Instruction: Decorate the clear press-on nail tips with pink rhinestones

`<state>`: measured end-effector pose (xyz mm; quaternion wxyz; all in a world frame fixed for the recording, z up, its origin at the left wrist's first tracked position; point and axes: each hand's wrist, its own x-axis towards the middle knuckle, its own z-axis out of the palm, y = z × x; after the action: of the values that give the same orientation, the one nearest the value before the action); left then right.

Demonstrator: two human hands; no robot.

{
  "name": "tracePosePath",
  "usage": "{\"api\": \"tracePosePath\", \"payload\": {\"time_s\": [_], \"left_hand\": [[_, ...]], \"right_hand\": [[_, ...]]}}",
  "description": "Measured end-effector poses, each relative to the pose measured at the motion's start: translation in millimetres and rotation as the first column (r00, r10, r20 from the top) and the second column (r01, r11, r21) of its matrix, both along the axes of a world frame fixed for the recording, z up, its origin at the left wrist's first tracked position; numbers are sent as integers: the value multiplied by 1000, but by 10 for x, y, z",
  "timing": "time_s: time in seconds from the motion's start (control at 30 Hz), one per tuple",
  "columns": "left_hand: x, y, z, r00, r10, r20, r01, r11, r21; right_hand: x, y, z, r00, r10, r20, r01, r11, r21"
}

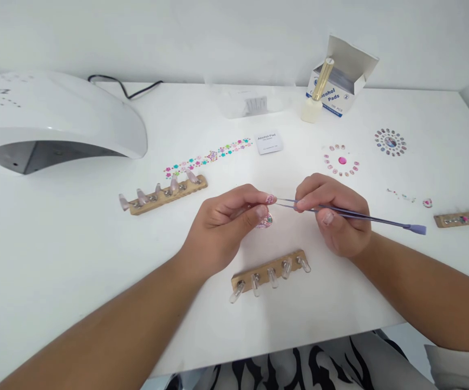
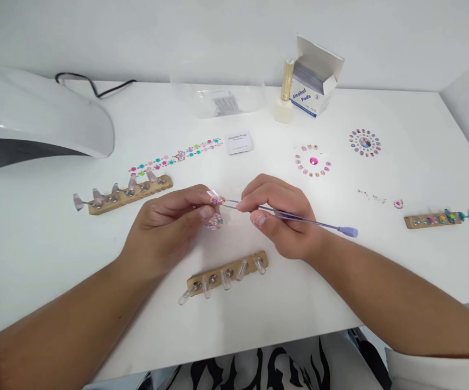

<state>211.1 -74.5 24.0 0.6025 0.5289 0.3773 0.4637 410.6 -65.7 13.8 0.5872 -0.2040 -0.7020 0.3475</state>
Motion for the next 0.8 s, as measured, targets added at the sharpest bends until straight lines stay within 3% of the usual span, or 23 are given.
{"api": "tracePosePath", "payload": {"time_s": [0.4, 0.8], "left_hand": [[15, 4, 8, 999, 1, 37, 1, 1000, -31], [6, -2, 27, 1000, 7, 11, -6, 1000, -26]], "right_hand": [[4, -6, -12, 998, 44, -38, -48, 993, -112], [4, 1, -10, 996, 61, -61, -68, 990, -123]]}}
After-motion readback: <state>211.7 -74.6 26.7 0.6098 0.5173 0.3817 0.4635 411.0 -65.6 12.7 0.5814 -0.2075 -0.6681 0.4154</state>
